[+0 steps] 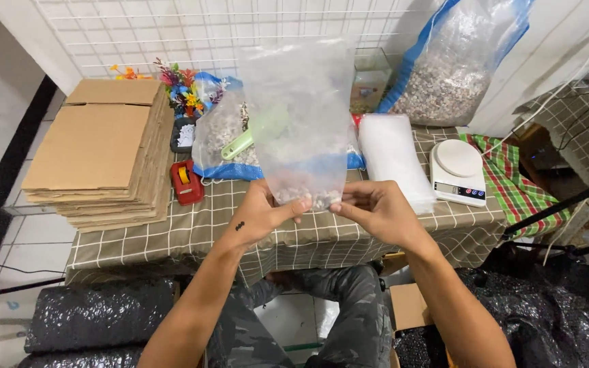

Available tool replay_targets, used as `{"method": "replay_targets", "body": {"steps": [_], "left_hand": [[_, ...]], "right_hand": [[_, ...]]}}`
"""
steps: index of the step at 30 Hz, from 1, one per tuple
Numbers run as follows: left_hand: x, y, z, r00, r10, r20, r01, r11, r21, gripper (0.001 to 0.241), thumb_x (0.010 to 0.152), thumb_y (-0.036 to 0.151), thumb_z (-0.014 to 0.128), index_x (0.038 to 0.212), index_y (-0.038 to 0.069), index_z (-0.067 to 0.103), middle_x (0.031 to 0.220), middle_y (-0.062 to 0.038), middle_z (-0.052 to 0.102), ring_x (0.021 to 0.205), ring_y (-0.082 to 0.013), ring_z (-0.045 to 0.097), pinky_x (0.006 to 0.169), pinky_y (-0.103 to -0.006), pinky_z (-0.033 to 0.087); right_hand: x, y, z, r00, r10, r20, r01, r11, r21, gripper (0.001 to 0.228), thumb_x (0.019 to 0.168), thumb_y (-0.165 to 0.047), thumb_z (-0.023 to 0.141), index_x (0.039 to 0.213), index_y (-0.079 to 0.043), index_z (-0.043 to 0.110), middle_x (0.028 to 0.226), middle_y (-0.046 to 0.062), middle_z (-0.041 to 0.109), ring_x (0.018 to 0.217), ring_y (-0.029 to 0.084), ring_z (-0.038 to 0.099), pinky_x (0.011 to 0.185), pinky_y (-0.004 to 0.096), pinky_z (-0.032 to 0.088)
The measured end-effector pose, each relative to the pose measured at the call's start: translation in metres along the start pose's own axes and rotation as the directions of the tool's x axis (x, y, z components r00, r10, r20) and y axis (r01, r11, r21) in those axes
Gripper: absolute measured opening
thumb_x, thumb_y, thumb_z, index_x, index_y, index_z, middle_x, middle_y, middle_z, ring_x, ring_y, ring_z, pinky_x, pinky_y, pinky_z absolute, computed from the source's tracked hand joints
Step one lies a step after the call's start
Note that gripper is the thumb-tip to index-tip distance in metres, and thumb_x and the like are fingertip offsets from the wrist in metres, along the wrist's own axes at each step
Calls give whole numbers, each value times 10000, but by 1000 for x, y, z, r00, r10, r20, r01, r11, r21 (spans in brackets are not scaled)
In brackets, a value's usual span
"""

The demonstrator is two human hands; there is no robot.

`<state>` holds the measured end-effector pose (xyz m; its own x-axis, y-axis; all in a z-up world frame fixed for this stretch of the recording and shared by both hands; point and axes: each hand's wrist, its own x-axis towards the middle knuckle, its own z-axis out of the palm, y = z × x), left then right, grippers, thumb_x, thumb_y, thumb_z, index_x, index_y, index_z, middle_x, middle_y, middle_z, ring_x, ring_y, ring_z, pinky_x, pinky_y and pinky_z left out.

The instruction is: The person transfers white pebbles from a large bag into small plastic pouches using a scoop and by hand, weighs the filled pouches on a digital scale, and seals them within a black plastic bag on a table.

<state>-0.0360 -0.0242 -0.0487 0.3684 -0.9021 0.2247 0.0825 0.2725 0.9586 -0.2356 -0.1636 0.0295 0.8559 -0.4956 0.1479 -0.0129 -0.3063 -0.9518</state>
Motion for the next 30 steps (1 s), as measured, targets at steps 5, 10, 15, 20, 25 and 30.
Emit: {"method": "replay_targets", "body": {"steps": [5, 10, 15, 20, 25, 30], "left_hand": [[-3, 55, 27, 997, -75, 15, 71, 981, 182, 453, 777, 117, 873, 1152, -24, 662, 1041, -211, 718, 910, -323, 701, 722, -454, 641], [-8, 80, 41, 971, -220, 92, 172, 913, 370, 592, 774, 175, 873, 1256, -47, 614, 1143, -267, 709, 1050, -415, 704, 956, -553, 589], [-1, 48, 28, 977, -136, 163, 75, 939, 336, 400, 828, 181, 840, 1149, -14, 704, 1004, -199, 751, 827, -275, 724, 840, -471, 601], [0, 50, 32, 965, -200, 170, 116, 907, 406, 450, 863, 219, 798, 1215, -25, 663, 1065, -231, 734, 944, -349, 727, 920, -542, 569], [5, 43, 35, 937, -314, 154, 215, 865, 454, 540, 919, 357, 738, 1236, -70, 641, 1065, -246, 725, 800, -245, 738, 752, -366, 641], [8, 20, 26, 960, -255, 113, 208, 925, 318, 354, 927, 247, 750, 1121, -42, 683, 973, -206, 753, 740, -244, 753, 683, -388, 641]], "right_hand": [[-9, 20, 3, 1000, -8, -12, 8, 1000, 8, 293, 838, 12, 774, 1125, 62, 739, 864, 189, 781, 746, 202, 716, 664, 367, 645], [-15, 28, 6, 1000, -1, 2, 0, 998, 57, 340, 804, 29, 801, 1134, 59, 725, 882, 187, 773, 726, 218, 726, 646, 364, 644], [-17, 17, 13, 999, 40, -27, -37, 995, 95, 284, 784, 59, 806, 1055, 62, 723, 821, 133, 731, 704, 190, 708, 640, 343, 641], [-15, 13, 18, 995, 74, -71, -71, 997, 37, 146, 789, 55, 772, 930, 46, 737, 721, 107, 715, 634, 153, 649, 553, 306, 600], [-4, 32, 18, 992, 54, -118, -56, 998, -21, 42, 786, 37, 747, 764, 11, 722, 538, 88, 616, 491, 129, 505, 439, 262, 444], [-5, 15, 22, 999, 21, -35, -23, 998, -66, 37, 836, 22, 713, 803, 24, 730, 538, 106, 600, 520, 161, 485, 479, 293, 387]]}}
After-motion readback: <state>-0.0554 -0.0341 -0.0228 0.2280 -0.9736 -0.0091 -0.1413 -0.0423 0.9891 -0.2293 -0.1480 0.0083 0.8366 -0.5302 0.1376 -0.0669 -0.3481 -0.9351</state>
